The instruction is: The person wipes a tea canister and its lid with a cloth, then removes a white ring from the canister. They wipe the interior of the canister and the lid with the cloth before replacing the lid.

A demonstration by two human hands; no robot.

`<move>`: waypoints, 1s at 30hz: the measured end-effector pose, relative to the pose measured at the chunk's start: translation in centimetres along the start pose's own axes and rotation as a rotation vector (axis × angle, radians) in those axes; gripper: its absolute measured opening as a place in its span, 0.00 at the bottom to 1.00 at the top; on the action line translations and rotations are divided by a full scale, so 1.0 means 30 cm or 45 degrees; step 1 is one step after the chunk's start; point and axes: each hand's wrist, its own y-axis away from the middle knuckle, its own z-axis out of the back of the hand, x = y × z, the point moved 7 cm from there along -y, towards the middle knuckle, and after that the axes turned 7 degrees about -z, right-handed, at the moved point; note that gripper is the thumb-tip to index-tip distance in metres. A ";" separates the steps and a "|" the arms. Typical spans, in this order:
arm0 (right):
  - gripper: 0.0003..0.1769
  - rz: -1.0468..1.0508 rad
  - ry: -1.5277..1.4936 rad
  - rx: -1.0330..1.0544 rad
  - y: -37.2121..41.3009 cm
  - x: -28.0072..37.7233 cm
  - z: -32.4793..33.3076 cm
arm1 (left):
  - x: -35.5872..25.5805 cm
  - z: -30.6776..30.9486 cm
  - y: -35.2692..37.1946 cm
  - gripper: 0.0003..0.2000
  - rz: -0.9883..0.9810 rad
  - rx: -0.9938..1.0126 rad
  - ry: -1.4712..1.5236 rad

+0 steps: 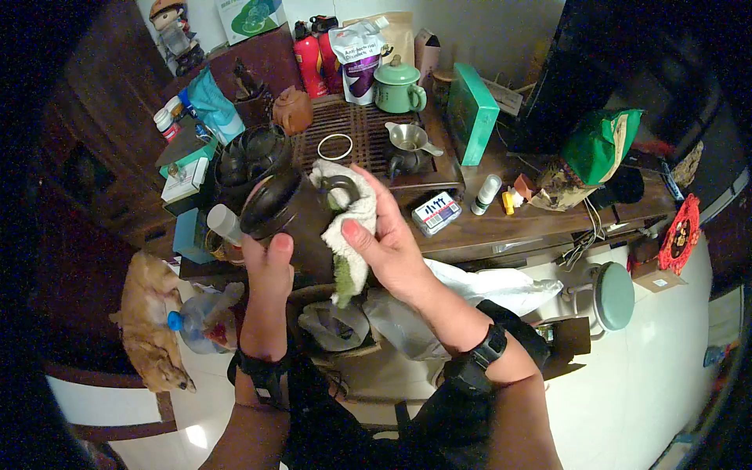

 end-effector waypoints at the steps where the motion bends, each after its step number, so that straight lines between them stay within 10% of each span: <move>1: 0.35 0.030 0.018 -0.008 -0.002 0.023 -0.004 | -0.002 -0.021 0.000 0.40 0.020 0.042 0.058; 9: 0.30 0.133 0.320 -0.069 -0.029 0.087 0.022 | -0.064 -0.084 -0.003 0.47 -0.002 0.136 -0.057; 17: 0.25 -0.015 -0.221 -0.247 -0.044 0.068 0.073 | -0.045 -0.179 0.033 0.61 0.049 0.317 0.281; 30: 0.24 -0.121 -0.253 -0.428 -0.004 -0.060 0.057 | -0.079 -0.190 0.036 0.54 -0.072 0.204 -0.077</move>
